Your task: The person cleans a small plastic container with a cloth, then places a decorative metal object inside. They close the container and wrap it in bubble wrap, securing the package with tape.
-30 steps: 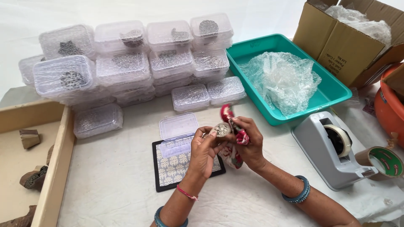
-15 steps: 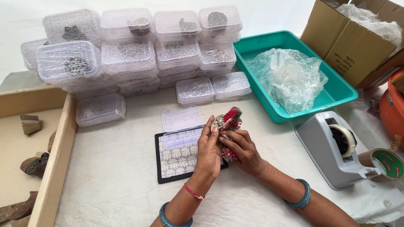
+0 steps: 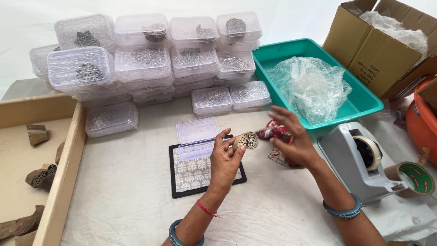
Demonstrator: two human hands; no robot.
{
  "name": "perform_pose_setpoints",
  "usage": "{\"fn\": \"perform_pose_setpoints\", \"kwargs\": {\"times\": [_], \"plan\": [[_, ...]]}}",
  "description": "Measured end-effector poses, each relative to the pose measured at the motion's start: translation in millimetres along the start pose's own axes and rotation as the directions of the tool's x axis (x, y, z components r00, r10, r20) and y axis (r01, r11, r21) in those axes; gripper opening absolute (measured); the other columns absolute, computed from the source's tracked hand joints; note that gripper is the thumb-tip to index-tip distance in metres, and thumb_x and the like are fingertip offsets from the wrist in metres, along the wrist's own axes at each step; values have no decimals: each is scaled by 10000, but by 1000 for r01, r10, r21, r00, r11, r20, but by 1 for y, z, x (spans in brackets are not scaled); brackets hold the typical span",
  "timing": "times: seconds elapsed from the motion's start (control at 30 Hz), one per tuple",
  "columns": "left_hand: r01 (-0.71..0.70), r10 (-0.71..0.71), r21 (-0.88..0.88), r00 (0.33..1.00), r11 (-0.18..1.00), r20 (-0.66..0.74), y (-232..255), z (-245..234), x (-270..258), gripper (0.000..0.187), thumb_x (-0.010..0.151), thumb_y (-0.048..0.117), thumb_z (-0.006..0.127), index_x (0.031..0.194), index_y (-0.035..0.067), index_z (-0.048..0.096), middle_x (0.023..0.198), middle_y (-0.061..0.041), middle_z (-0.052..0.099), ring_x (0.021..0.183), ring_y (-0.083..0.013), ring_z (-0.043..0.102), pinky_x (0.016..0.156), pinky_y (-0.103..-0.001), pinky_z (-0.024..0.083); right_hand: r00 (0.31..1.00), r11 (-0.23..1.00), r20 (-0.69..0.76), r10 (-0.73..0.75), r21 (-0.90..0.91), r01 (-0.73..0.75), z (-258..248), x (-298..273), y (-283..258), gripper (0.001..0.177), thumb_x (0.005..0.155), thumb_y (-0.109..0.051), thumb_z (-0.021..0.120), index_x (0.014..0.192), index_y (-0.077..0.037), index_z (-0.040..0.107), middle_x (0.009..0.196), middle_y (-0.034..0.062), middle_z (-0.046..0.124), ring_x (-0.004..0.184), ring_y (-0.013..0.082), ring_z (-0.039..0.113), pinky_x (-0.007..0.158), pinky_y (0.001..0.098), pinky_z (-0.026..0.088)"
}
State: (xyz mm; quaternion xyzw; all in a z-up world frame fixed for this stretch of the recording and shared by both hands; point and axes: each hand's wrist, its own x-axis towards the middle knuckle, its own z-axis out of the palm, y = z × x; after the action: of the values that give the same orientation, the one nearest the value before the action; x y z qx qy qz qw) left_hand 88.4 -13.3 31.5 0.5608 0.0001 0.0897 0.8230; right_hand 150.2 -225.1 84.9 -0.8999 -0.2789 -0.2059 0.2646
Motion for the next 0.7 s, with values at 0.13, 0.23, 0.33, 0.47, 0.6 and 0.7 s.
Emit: {"fn": "perform_pose_setpoints", "kwargs": {"times": [0.13, 0.23, 0.33, 0.47, 0.6, 0.7], "plan": [[28, -30, 122, 999, 992, 16, 1, 0, -2, 588, 923, 104, 701, 1436, 32, 423, 1232, -163, 722, 1089, -151, 722, 931, -257, 576, 960, 901, 141, -242, 401, 168, 9, -8, -17, 733, 810, -152, 796, 1490, -88, 529, 1540, 151, 477, 1422, 330, 478, 1139, 500, 448], [-9, 4, 282, 1000, 959, 18, 9, -6, -2, 451, 935, 167, 733, 1323, 24, 553, 1097, -123, 773, 998, -128, 753, 845, -244, 606, 946, 908, 224, -236, 397, 132, 23, -15, -20, 700, 860, -195, 811, 1492, -92, 530, 1454, 133, 560, 1334, 284, 576, 1086, 436, 519], [-111, 151, 697, 988, 708, 3, 28, -23, 7, 282, 989, 288, 667, 1205, 107, 692, 972, -68, 788, 832, -149, 761, 719, -274, 608, 955, 921, 260, -143, 388, 33, 32, -16, -18, 687, 862, -225, 822, 1472, -90, 538, 1340, 115, 636, 1211, 233, 670, 1000, 374, 593], [-277, 514, 950, 841, 146, 166, 54, -64, 19, 321, 997, 361, 612, 1177, 123, 729, 1214, -133, 700, 1022, -280, 687, 835, -385, 573, 947, 813, 320, 20, 546, -202, 52, -18, 0, 660, 880, -249, 785, 1461, -74, 526, 1264, 100, 655, 1120, 174, 701, 913, 327, 644], [-229, 485, 973, 848, -31, 215, 30, -115, 12, 396, 949, 398, 674, 1192, 91, 732, 1429, -229, 532, 1308, -400, 521, 1026, -502, 492, 937, 606, 346, 37, 738, -296, 77, -21, 28, 632, 918, -245, 744, 1469, -42, 509, 1281, 89, 637, 1120, 161, 667, 888, 329, 622], [-123, 251, 983, 964, 134, 87, 24, -126, -7, 416, 950, 457, 712, 1152, 94, 743, 1551, -220, 417, 1438, -407, 423, 1102, -517, 455, 909, 559, 395, 137, 727, -400, 88, -24, 38, 592, 945, -283, 723, 1461, -43, 561, 1167, 91, 692, 977, 150, 652, 784, 302, 586]]}}
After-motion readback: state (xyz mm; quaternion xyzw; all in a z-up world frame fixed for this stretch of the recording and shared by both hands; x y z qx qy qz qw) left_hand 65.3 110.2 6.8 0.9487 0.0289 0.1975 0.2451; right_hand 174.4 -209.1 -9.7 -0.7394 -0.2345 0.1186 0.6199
